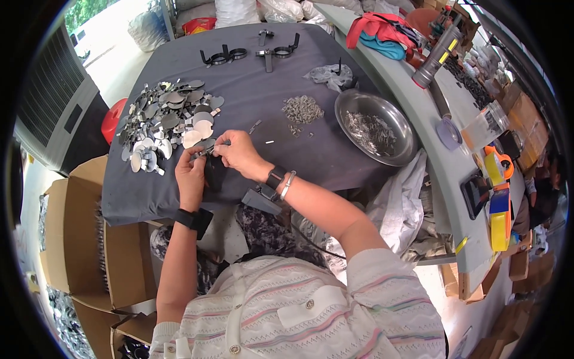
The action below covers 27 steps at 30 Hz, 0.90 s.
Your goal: The recorder is assembling small metal components and placing them into boxes in a manufacturing environment.
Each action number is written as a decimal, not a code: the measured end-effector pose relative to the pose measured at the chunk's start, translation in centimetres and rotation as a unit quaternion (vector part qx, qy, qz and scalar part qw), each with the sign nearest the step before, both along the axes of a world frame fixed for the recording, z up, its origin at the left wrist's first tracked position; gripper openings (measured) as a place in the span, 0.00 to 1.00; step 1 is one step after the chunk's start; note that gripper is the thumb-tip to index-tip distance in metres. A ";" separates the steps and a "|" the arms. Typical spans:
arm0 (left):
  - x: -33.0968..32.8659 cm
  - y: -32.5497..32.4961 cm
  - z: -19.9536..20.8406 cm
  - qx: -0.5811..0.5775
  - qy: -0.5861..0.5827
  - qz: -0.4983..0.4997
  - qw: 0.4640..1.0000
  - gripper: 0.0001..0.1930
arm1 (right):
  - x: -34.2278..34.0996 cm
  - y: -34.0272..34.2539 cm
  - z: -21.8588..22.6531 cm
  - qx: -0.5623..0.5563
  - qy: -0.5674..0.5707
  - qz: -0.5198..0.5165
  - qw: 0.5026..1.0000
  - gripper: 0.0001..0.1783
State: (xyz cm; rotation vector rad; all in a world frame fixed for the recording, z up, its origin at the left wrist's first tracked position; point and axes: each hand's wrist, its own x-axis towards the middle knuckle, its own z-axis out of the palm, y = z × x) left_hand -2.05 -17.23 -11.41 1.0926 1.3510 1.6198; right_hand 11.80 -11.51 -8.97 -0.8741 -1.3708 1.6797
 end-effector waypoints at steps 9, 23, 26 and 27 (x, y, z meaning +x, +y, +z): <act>-0.2 -0.2 -0.6 0.004 0.001 0.003 1.000 0.08 | -1.1 -1.7 -1.1 -0.069 0.038 -0.032 0.996 0.04; -0.7 0.2 0.1 0.021 0.018 0.019 0.999 0.09 | -1.5 0.3 0.1 0.005 -0.055 0.019 0.998 0.08; -0.8 -0.2 0.3 0.005 0.071 0.027 0.997 0.09 | -1.0 2.0 -2.2 0.327 -0.150 -0.054 0.931 0.12; -1.6 0.1 -1.5 0.060 0.096 0.028 0.993 0.09 | -1.0 1.7 -1.8 0.335 -0.182 -0.041 0.924 0.14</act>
